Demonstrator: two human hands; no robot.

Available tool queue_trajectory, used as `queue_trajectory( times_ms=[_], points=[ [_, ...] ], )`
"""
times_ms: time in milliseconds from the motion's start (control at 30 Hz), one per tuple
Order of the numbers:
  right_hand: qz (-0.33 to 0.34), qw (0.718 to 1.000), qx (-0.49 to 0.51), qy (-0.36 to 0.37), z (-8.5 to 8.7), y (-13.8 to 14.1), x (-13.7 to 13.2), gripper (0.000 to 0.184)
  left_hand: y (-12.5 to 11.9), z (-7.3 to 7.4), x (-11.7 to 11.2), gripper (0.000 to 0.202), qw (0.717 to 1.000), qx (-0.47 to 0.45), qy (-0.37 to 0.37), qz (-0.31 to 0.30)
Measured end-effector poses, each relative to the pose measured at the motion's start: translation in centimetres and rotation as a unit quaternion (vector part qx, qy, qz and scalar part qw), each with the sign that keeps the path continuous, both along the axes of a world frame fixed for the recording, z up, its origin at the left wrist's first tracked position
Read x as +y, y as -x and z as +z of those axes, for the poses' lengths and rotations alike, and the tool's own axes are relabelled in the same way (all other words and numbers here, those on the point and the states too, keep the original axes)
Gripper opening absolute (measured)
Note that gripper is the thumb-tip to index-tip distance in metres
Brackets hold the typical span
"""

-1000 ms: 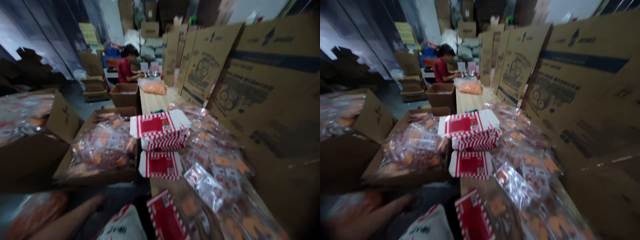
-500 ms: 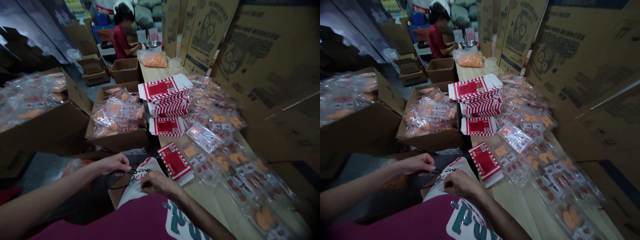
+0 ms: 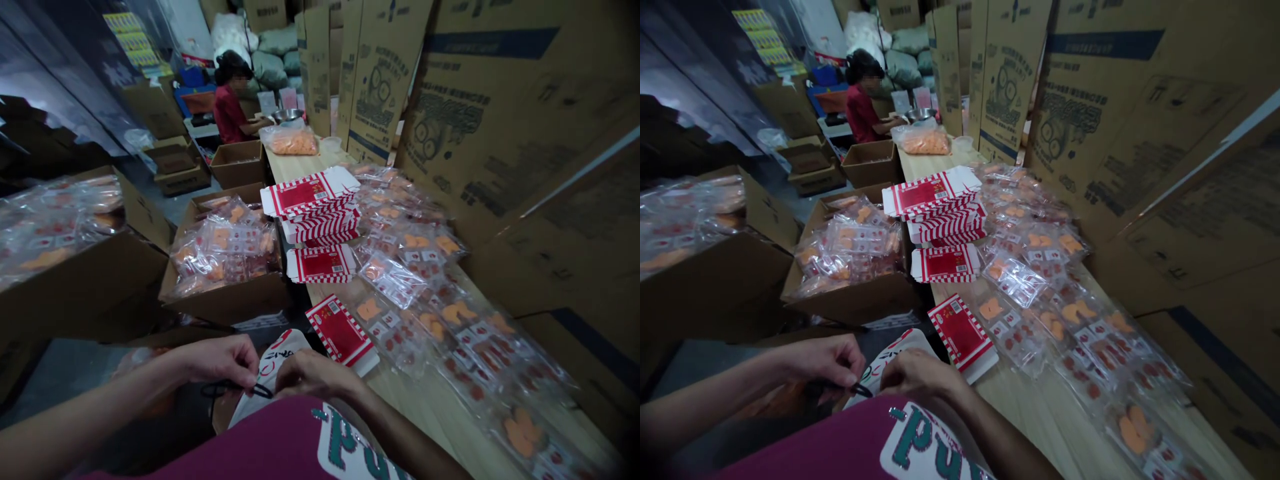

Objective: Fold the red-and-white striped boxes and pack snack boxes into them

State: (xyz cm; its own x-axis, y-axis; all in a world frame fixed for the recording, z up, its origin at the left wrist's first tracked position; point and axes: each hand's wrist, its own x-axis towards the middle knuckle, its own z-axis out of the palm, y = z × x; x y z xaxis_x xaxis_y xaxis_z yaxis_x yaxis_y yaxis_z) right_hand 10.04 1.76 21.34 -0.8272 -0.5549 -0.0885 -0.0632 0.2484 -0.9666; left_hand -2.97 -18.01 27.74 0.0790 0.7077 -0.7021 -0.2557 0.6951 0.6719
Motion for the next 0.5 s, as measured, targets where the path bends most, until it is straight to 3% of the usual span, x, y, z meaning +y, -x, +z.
queue_trajectory(
  times_ms=[100, 167, 400, 500],
  points=[
    [0.011, 0.994, -0.052, 0.099, 0.0, -0.1, 0.1, 0.024, -0.1, -0.2, -0.4, 0.04, 1.0, -0.011, -0.009, 0.004],
    [0.021, 0.99, -0.074, 0.121, 0.3, 0.0, 0.2, 0.025, -0.2, 0.0, -0.5, 0.041, 1.0, -0.012, -0.012, 0.004],
    [0.147, 0.985, 0.017, -0.084, 2.6, 1.7, 0.5, 0.009, -0.1, 0.3, -0.6, 0.045, 0.999, 0.028, -0.016, -0.014],
    [0.137, 0.971, 0.074, -0.18, 2.6, 2.4, -0.2, 0.014, -0.2, -0.5, -0.9, 0.048, 0.998, 0.054, -0.015, -0.03]
  ],
)
